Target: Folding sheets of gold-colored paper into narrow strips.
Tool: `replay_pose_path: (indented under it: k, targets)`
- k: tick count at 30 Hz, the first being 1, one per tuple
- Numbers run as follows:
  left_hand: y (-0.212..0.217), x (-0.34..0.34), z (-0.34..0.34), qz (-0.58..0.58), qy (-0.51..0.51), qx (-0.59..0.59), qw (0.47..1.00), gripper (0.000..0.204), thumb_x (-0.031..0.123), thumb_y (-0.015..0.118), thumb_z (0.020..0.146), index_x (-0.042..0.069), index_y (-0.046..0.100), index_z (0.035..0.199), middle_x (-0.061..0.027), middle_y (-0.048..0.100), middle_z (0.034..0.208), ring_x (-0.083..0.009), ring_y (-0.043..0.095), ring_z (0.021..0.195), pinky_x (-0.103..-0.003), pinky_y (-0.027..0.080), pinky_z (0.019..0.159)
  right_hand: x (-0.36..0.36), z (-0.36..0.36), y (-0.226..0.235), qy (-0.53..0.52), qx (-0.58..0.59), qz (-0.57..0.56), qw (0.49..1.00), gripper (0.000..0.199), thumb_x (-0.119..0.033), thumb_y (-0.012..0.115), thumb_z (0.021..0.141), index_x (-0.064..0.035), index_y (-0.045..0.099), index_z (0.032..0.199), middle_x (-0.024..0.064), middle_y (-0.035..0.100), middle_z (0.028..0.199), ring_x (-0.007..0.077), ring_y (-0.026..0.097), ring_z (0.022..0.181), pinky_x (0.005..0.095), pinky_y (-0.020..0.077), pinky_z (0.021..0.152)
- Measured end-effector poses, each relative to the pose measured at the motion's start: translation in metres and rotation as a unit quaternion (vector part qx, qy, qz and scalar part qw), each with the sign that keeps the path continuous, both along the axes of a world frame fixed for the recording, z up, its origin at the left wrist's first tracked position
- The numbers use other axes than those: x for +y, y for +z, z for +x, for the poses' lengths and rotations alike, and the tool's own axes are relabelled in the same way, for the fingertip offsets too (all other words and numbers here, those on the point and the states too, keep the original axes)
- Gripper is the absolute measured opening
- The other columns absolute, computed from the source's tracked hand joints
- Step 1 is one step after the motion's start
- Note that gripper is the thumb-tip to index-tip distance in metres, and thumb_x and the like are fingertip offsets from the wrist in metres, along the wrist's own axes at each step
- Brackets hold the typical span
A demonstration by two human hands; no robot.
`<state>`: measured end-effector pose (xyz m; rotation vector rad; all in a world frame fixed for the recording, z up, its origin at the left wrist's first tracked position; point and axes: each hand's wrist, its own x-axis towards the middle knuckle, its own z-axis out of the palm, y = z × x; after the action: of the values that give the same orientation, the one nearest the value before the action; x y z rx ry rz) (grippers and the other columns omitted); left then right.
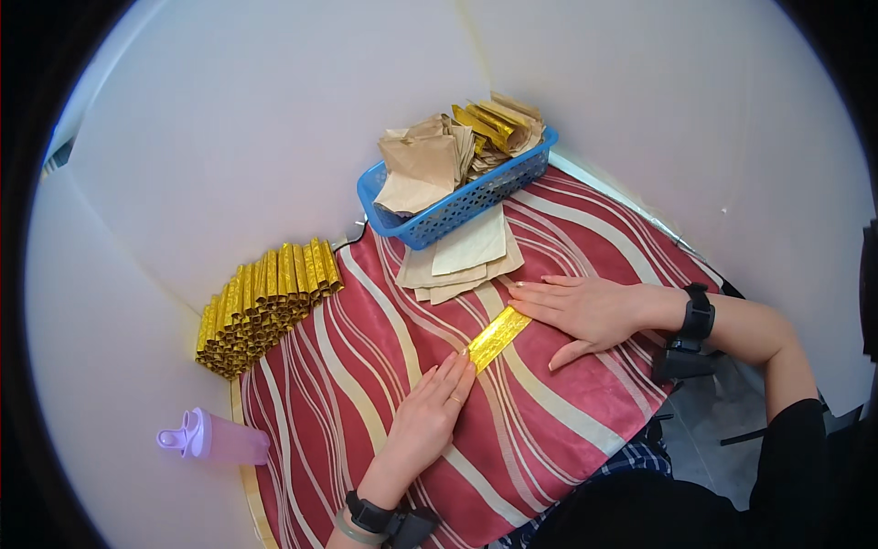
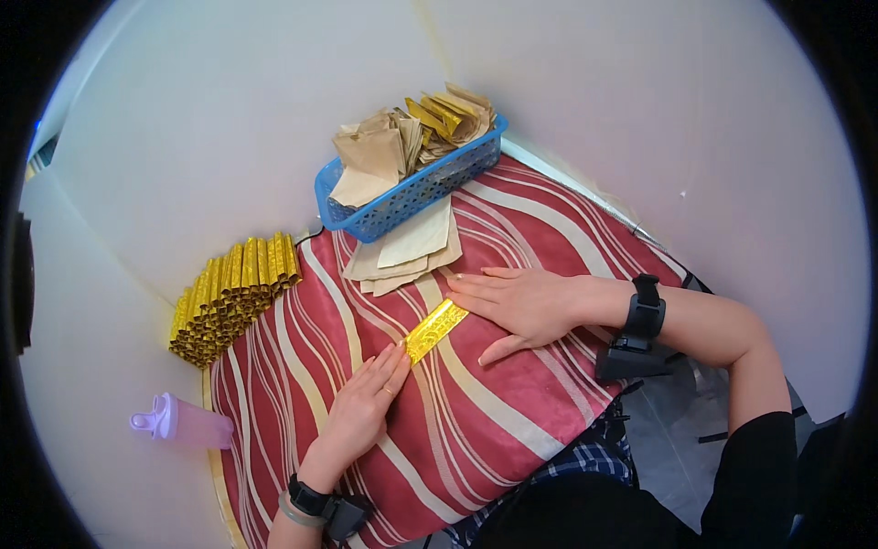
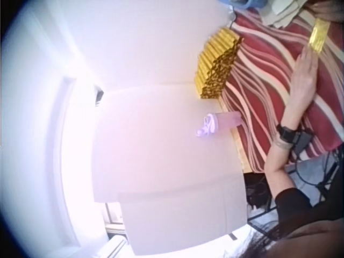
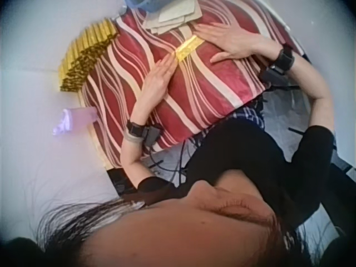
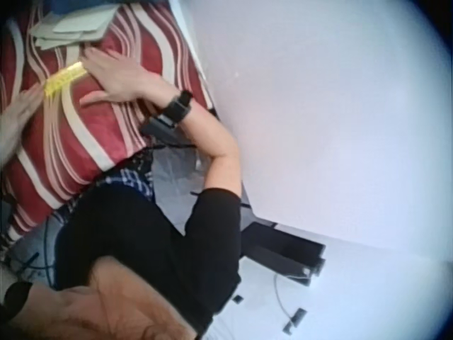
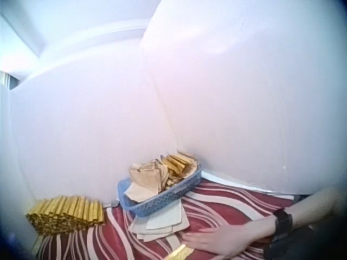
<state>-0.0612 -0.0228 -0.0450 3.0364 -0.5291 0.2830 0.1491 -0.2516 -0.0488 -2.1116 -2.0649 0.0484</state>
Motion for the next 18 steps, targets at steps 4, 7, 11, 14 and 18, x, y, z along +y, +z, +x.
replay_pose_path:
  k: [4,7,11,14,18]
  targets:
    - [0.002,0.006,-0.001,-0.085,0.021,0.013,0.996,0.049,-0.002,0.061,0.075,0.003,0.059,0.124,-0.0154,0.055,0.132,-0.0308,0.049,0.127,-0.041,0.043,0.104,0.002,0.0,0.003,-0.001,-0.046,-0.039,0.998,0.095,-0.069,0.042,0.088,0.0058,0.028,0.145,0.0222,0.027,0.152,0.0298,0.022,0.144,0.0435,0.0169,0.117]
    - [0.006,0.01,0.003,-0.16,0.048,-0.006,0.986,0.036,0.007,0.069,0.076,0.006,0.067,0.112,-0.0106,0.063,0.12,-0.0298,0.056,0.118,-0.038,0.047,0.096,0.008,0.001,0.016,0.001,-0.088,-0.051,0.995,0.086,-0.065,0.043,0.09,0.0037,0.036,0.141,0.0208,0.034,0.149,0.0305,0.031,0.14,0.0438,0.0227,0.115]
    - [0.018,0.007,0.013,-0.183,0.073,-0.041,0.98,0.028,0.016,0.075,0.076,0.005,0.071,0.101,-0.0059,0.069,0.104,-0.0252,0.062,0.096,-0.035,0.052,0.083,0.018,0.012,0.028,0.036,-0.022,0.115,0.992,0.052,-0.041,0.059,0.09,-0.0034,0.055,0.125,0.0176,0.053,0.131,0.031,0.056,0.113,0.0403,0.0435,0.097]
    - [0.021,0.013,0.019,-0.252,0.095,-0.007,0.963,0.026,0.012,0.075,0.075,0.005,0.072,0.1,-0.0067,0.07,0.1,-0.0237,0.062,0.09,-0.034,0.051,0.08,0.022,0.018,0.039,0.017,0.067,0.172,0.983,0.032,-0.029,0.066,0.085,-0.0051,0.061,0.106,0.0101,0.062,0.107,0.0267,0.061,0.094,0.0361,0.0496,0.079]
    - [0.023,0.021,0.025,-0.367,0.131,0.05,0.92,0.019,0.006,0.072,0.077,0.003,0.074,0.095,-0.0079,0.072,0.093,-0.0214,0.062,0.087,-0.032,0.048,0.078,0.023,0.021,0.032,0.09,0.062,0.203,0.973,0.016,-0.02,0.07,0.081,-0.0078,0.061,0.087,0.0027,0.057,0.082,0.0197,0.06,0.076,0.0318,0.0479,0.059]
